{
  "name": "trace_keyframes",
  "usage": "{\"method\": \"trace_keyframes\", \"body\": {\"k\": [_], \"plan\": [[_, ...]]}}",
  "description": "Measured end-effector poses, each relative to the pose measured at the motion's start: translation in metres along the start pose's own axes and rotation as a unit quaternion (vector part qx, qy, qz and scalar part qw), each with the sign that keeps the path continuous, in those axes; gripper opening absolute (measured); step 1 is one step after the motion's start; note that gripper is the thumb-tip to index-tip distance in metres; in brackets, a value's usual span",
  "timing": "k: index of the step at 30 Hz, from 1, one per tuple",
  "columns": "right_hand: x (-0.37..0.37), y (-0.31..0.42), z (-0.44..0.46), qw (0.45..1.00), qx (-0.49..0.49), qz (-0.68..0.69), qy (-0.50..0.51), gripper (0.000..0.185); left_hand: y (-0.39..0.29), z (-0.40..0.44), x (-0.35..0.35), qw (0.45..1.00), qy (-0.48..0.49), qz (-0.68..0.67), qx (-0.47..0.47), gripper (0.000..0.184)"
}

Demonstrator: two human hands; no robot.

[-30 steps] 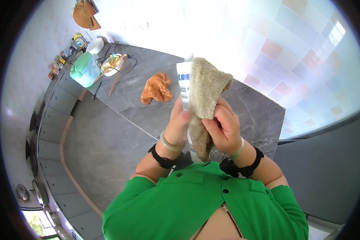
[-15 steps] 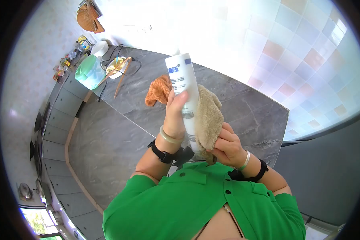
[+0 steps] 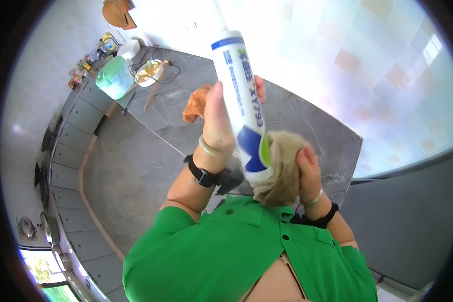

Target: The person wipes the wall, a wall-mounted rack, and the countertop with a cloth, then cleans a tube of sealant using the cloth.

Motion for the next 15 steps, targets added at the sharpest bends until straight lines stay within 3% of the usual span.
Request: {"method": "trace_keyframes", "body": {"k": [5,8,9,10,11,12,14,15], "plan": [[0.038,0.11,0.022,0.956,-0.192,-0.222,-0.013,0.033,0.025,0.0,0.009,0.984,0.057,-0.152,-0.069,0.064],[0.073,0.148,0.053,0.925,-0.23,-0.293,0.081,0.029,0.039,-0.005,0.009,0.985,0.062,-0.133,-0.091,0.07],[0.078,0.147,0.065,0.927,-0.204,-0.299,0.095,0.027,0.04,-0.005,0.012,0.986,0.096,-0.082,-0.11,0.073],[0.083,0.146,0.077,0.93,-0.177,-0.305,0.108,0.026,0.045,-0.003,0.011,0.973,0.164,-0.137,-0.087,0.068],[0.083,0.144,0.09,0.91,-0.184,-0.354,0.11,0.025,0.042,-0.001,0.023,0.982,0.087,-0.132,-0.098,0.068],[0.084,0.142,0.102,0.889,-0.193,-0.402,0.11,0.024,0.04,-0.004,0.034,0.986,0.009,-0.127,-0.109,0.067],[0.099,0.138,0.11,0.727,-0.37,-0.561,0.142,0.025,0.039,-0.004,0.033,0.992,0.025,-0.066,-0.107,0.064],[0.098,0.129,0.109,0.703,-0.389,-0.585,0.113,0.028,0.04,-0.004,0.03,0.992,0.013,-0.061,-0.107,0.064]]}}
Point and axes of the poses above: each hand's wrist, its own z-axis towards the middle knuckle, its own x-axis out of the palm, y = z × x, the point moved 7 cm from there along z, towards the middle knuckle, and after that the axes turned 13 degrees about y, right-handed, at the moved point
